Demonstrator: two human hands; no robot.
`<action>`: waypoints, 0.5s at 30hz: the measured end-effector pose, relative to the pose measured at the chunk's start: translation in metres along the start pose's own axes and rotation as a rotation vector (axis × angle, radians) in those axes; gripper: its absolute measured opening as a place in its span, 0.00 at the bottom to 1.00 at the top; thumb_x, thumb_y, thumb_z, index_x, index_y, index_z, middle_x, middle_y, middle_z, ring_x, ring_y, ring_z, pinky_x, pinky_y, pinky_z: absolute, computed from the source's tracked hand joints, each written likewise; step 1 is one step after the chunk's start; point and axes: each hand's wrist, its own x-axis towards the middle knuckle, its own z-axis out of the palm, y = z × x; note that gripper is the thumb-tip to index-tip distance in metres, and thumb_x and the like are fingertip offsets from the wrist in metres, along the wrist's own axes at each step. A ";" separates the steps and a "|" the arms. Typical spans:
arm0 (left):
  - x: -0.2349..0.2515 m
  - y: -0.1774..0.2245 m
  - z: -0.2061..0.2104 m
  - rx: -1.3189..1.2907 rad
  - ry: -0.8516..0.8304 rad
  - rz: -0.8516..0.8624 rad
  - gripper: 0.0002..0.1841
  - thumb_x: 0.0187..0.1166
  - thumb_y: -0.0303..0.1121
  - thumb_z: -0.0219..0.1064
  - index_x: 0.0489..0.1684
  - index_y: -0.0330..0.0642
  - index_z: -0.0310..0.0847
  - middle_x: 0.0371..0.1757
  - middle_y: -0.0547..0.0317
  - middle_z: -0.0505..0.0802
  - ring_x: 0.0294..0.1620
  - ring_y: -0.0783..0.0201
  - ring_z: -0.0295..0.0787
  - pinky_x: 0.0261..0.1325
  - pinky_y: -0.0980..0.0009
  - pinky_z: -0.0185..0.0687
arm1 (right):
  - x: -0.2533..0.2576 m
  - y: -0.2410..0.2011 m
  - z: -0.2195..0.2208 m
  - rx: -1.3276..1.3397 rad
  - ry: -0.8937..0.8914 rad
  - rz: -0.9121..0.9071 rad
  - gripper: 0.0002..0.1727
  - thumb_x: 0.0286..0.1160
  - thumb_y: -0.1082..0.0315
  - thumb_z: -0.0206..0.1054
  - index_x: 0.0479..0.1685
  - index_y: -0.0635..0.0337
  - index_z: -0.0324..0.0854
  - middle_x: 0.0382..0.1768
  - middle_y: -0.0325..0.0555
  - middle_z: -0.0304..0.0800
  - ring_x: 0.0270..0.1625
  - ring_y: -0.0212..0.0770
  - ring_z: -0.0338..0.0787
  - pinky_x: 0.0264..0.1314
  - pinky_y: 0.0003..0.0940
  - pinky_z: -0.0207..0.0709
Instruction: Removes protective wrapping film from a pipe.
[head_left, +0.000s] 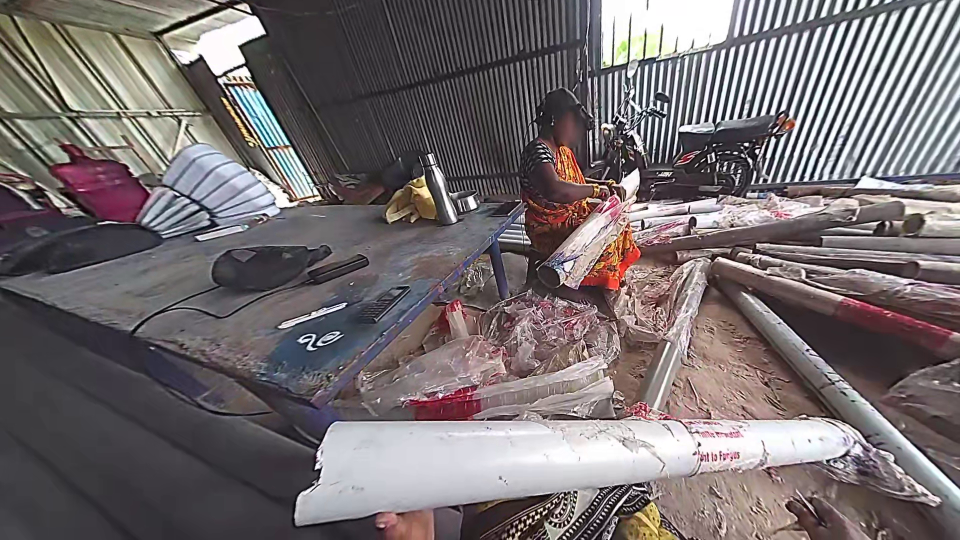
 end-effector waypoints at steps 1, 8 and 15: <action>-0.002 -0.004 -0.007 -0.006 0.008 -0.018 0.39 0.75 0.70 0.56 0.76 0.52 0.69 0.66 0.69 0.91 0.73 0.69 0.84 0.78 0.63 0.77 | 0.000 -0.001 0.001 -0.007 0.002 0.005 0.24 0.89 0.59 0.57 0.60 0.75 0.83 0.55 0.77 0.88 0.64 0.76 0.85 0.66 0.75 0.69; -0.002 0.038 0.023 0.070 0.092 -0.214 0.55 0.63 0.76 0.62 0.76 0.35 0.56 0.62 0.75 0.89 0.69 0.81 0.82 0.74 0.74 0.78 | -0.004 -0.006 0.004 -0.017 0.030 -0.009 0.25 0.89 0.58 0.56 0.60 0.77 0.82 0.55 0.80 0.87 0.63 0.79 0.85 0.65 0.77 0.69; -0.005 0.041 0.030 0.117 0.075 -0.359 0.63 0.61 0.81 0.58 0.78 0.26 0.46 0.64 0.63 0.85 0.66 0.73 0.86 0.67 0.70 0.83 | -0.008 0.000 0.005 0.011 0.095 -0.038 0.27 0.91 0.57 0.55 0.52 0.81 0.83 0.50 0.83 0.86 0.59 0.80 0.86 0.62 0.77 0.70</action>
